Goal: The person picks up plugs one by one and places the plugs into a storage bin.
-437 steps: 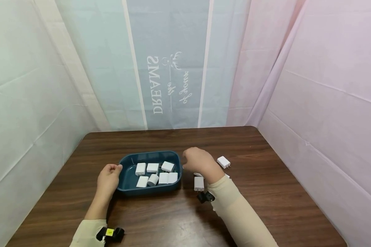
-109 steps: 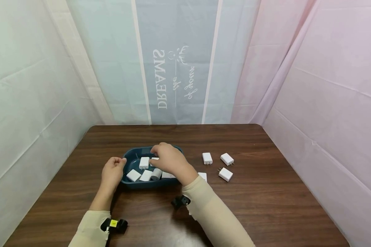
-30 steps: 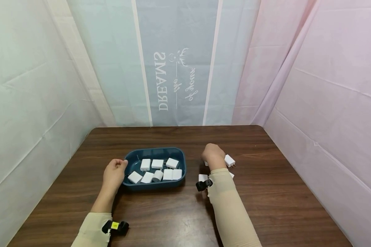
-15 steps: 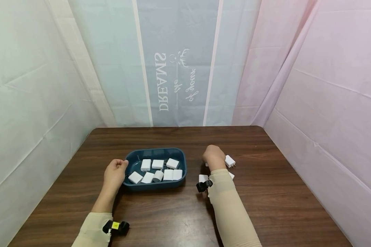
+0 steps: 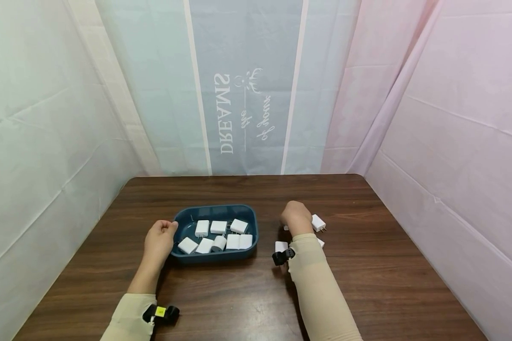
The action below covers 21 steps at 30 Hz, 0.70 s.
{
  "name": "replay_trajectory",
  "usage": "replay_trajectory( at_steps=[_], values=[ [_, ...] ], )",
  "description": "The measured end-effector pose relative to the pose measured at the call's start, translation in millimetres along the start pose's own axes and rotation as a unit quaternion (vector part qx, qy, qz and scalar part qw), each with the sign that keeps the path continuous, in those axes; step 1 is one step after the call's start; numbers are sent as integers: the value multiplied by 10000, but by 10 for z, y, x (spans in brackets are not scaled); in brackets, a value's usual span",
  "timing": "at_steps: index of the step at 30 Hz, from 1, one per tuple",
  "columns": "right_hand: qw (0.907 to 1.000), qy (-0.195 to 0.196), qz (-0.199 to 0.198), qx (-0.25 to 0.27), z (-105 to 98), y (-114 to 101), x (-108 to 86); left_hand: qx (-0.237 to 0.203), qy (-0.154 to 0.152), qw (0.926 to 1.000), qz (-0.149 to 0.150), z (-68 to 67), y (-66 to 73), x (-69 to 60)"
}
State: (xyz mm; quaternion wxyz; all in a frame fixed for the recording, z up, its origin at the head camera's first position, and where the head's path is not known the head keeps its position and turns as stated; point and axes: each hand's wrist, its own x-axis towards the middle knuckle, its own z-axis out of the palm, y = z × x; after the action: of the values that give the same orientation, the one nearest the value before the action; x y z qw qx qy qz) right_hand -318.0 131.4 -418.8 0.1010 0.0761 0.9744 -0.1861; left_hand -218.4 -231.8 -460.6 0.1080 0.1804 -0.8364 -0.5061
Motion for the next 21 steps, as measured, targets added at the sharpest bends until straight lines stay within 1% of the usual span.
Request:
replay_trajectory(
  at_steps=[8, 14, 21],
  values=[
    [9998, -110, -113, 137, -50, 12, -26, 53, 38, 10000, 48, -5, 6, -8],
    [9994, -41, -284, 170, -84, 13, -51, 74, 29, 10000, 56, -7, 3, -8],
    [9994, 75, -320, 125, -153, 8, -80, 45, 28, 10000, 47, -1, -6, -3]
  ],
)
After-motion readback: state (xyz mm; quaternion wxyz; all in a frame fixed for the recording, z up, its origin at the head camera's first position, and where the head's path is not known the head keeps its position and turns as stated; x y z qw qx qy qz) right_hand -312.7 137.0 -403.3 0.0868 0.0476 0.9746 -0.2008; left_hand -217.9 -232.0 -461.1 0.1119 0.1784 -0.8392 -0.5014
